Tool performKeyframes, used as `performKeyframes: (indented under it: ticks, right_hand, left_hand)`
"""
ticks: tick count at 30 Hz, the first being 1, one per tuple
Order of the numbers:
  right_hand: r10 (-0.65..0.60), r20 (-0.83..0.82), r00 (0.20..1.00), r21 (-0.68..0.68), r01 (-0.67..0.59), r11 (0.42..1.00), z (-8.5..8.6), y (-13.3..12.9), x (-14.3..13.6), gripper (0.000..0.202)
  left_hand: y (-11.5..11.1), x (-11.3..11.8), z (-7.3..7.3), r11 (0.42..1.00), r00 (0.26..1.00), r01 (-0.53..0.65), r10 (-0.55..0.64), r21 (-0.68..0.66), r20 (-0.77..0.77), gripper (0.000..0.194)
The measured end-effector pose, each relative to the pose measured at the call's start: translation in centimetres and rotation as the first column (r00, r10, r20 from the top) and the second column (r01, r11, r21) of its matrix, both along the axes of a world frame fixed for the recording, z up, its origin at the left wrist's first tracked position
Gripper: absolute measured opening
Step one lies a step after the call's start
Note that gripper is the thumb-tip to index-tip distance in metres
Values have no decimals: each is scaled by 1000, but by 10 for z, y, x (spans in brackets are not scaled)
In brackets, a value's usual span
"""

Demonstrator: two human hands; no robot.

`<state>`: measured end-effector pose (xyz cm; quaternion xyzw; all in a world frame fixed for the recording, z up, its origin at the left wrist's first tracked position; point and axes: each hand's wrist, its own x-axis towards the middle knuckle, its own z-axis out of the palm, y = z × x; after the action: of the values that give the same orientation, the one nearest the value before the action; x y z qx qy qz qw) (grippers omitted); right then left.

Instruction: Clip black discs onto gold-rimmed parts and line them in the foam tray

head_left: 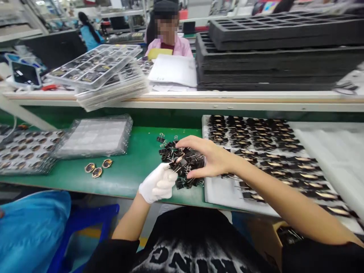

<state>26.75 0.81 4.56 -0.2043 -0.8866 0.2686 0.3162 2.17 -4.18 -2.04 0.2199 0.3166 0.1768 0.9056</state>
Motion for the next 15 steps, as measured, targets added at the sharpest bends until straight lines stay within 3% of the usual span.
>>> performKeyframes:
  ticks: [3, 5, 6, 8, 9, 11, 13, 14, 15]
  right_hand:
    - [-229, 20, 973, -127, 230, 965, -12, -23, 38, 42]
    - [-382, -5, 924, -289, 364, 885, -25, -41, 55, 22]
    - [-458, -25, 889, -387, 414, 824, -32, -50, 61, 20]
    - [-593, -65, 803, -584, 451, 675, -47, -69, 67, 29]
    - [-642, -74, 763, -663, 442, 604, -54, -78, 68, 33]
    - [-712, -85, 697, -768, 409, 493, -66, -94, 68, 37]
    - [-759, -95, 645, -831, 369, 417, -76, -107, 66, 36]
    - [-775, -107, 623, -858, 337, 389, -81, -112, 64, 36]
    - [-789, -124, 602, -882, 297, 365, -85, -117, 63, 35]
  left_hand:
    - [9, 27, 3, 971, 969, 207, -186, 117, -165, 57]
    - [13, 42, 5, 894, 904, 282, -126, 349, -408, 65]
    - [14, 49, 6, 811, 863, 300, -6, 503, -506, 67]
    - [15, 59, 9, 558, 787, 353, 257, 751, -561, 64]
    - [15, 64, 10, 432, 767, 398, 327, 809, -552, 59]
    - [17, 72, 13, 239, 748, 510, 352, 827, -563, 47]
    - [17, 82, 14, 122, 726, 586, 359, 801, -586, 43]
    - [16, 87, 13, 112, 712, 598, 381, 794, -590, 45]
    - [14, 92, 11, 140, 695, 594, 406, 792, -593, 47]
